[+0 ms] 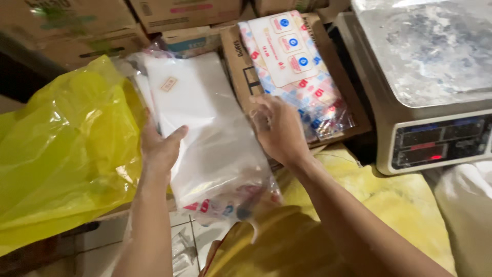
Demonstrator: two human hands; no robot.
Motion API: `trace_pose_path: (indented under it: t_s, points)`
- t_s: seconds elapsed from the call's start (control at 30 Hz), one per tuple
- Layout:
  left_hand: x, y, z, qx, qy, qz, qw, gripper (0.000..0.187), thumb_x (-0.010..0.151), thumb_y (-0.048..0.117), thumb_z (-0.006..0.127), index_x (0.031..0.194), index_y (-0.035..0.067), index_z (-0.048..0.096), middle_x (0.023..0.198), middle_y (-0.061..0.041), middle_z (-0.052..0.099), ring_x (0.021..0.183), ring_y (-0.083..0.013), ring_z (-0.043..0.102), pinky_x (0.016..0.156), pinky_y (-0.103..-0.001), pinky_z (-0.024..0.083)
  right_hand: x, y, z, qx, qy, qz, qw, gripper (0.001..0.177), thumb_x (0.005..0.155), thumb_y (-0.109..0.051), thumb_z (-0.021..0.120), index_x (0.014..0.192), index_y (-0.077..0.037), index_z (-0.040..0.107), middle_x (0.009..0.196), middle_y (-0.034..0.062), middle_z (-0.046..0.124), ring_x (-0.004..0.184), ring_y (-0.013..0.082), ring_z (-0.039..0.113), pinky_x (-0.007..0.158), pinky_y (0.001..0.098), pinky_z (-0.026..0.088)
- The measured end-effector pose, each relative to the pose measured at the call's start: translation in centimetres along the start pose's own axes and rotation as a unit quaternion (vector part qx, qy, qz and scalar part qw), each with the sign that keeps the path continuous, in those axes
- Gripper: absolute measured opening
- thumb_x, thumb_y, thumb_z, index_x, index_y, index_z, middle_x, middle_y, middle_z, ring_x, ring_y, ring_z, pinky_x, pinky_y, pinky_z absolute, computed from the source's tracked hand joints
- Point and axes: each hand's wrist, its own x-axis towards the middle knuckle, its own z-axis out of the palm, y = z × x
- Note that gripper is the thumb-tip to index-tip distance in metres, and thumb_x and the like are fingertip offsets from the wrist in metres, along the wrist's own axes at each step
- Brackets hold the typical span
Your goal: The person scoops white powder from a large sack into a plastic bag, places the bag on a digital scale, and adjusts the amount to reach a target weight. The person then ties the bag and sets it aside before repeating the process with another bag.
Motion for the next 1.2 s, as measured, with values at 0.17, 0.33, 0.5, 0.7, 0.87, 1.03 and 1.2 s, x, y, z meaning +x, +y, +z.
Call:
trace_pose_path:
  t_s: [0.17, 0.33, 0.5, 0.7, 0.87, 1.03, 1.2]
  points:
    - [-1.0, 0.9, 4.3, 0.273, 0.161, 0.027, 0.948, 0.091, 0.074, 0.013, 0.083, 0.149, -0.003, 0.033, 0.145, -0.032, 0.039, 0.130, -0.0477, 0.045, 0.100, -0.052, 0.043, 0.1, 3.9, -4.9, -0.340, 0.146, 0.136, 0.919, 0.057, 0.091, -0.034, 0.082, 0.134, -0.004, 0.059, 0.131, 0.0318, 0.052, 0.119, 0.0493, 0.052, 0.088, 0.0605, 0.043]
    - [-5.0, 5.3, 13.1, 0.230, -0.012, 0.281, 0.932, 0.074, 0.088, 0.031, 0.076, 0.147, 0.005, 0.042, 0.143, -0.023, 0.050, 0.137, -0.0418, 0.043, 0.111, -0.055, 0.040, 0.4, 7.5, -7.3, -0.288, 0.119, 0.223, 0.924, 0.072, 0.077, -0.040, 0.086, 0.131, -0.003, 0.057, 0.115, 0.0196, 0.066, 0.109, 0.0396, 0.063, 0.090, 0.0569, 0.046]
    - [-9.5, 6.9, 16.6, 0.371, -0.064, 0.383, 0.844, 0.052, 0.079, 0.013, 0.071, 0.129, 0.025, 0.065, 0.137, -0.005, 0.059, 0.129, -0.0320, 0.050, 0.098, -0.057, 0.040, -0.3, 8.5, -9.3, -0.164, 0.095, 0.225, 0.956, 0.020, 0.096, -0.019, 0.070, 0.110, -0.005, 0.071, 0.091, 0.0116, 0.072, 0.086, 0.0270, 0.070, 0.080, 0.0414, 0.057]
    - [-10.0, 7.7, 15.7, 0.282, -0.121, 0.371, 0.877, 0.036, 0.079, 0.012, 0.070, 0.112, 0.021, 0.078, 0.118, 0.003, 0.071, 0.115, -0.0260, 0.060, 0.097, -0.045, 0.045, -1.6, 5.9, -11.6, 0.182, 0.013, 0.308, 0.934, 0.027, 0.086, -0.014, 0.078, 0.106, 0.002, 0.068, 0.087, 0.0050, 0.071, 0.072, 0.0113, 0.067, 0.060, 0.0259, 0.054]
    - [-10.2, 9.2, 15.6, 0.229, -0.165, 0.320, 0.904, 0.013, 0.089, 0.026, 0.074, 0.095, 0.019, 0.082, 0.093, -0.005, 0.077, 0.085, -0.0271, 0.073, 0.077, -0.041, 0.056, -3.2, 3.8, -13.0, 0.101, 0.013, 0.352, 0.931, 0.027, 0.088, -0.014, 0.081, 0.107, 0.001, 0.069, 0.086, 0.0079, 0.069, 0.066, 0.0117, 0.056, 0.052, 0.0262, 0.041]
    - [-8.5, 9.9, 15.1, 0.160, -0.235, 0.220, 0.933, 0.015, 0.083, 0.030, 0.076, 0.091, 0.020, 0.083, 0.082, -0.004, 0.078, 0.074, -0.0210, 0.076, 0.071, -0.037, 0.058, -6.4, 2.5, -13.8, 0.012, 0.182, 0.122, 0.976, 0.020, 0.094, -0.007, 0.073, 0.112, -0.002, 0.067, 0.094, 0.0076, 0.073, 0.081, 0.0123, 0.069, 0.067, 0.0219, 0.056]
    - [-7.0, 9.6, 15.4, 0.138, -0.259, 0.177, 0.940, 0.016, 0.080, 0.023, 0.079, 0.092, 0.012, 0.081, 0.075, -0.009, 0.077, 0.066, -0.0201, 0.072, 0.066, -0.034, 0.056, -8.7, 0.9, -13.4, -0.135, 0.154, -0.126, 0.971, 0.020, 0.092, 0.000, 0.075, 0.109, -0.011, 0.074, 0.109, 0.0088, 0.075, 0.098, 0.0213, 0.074, 0.085, 0.0303, 0.059]
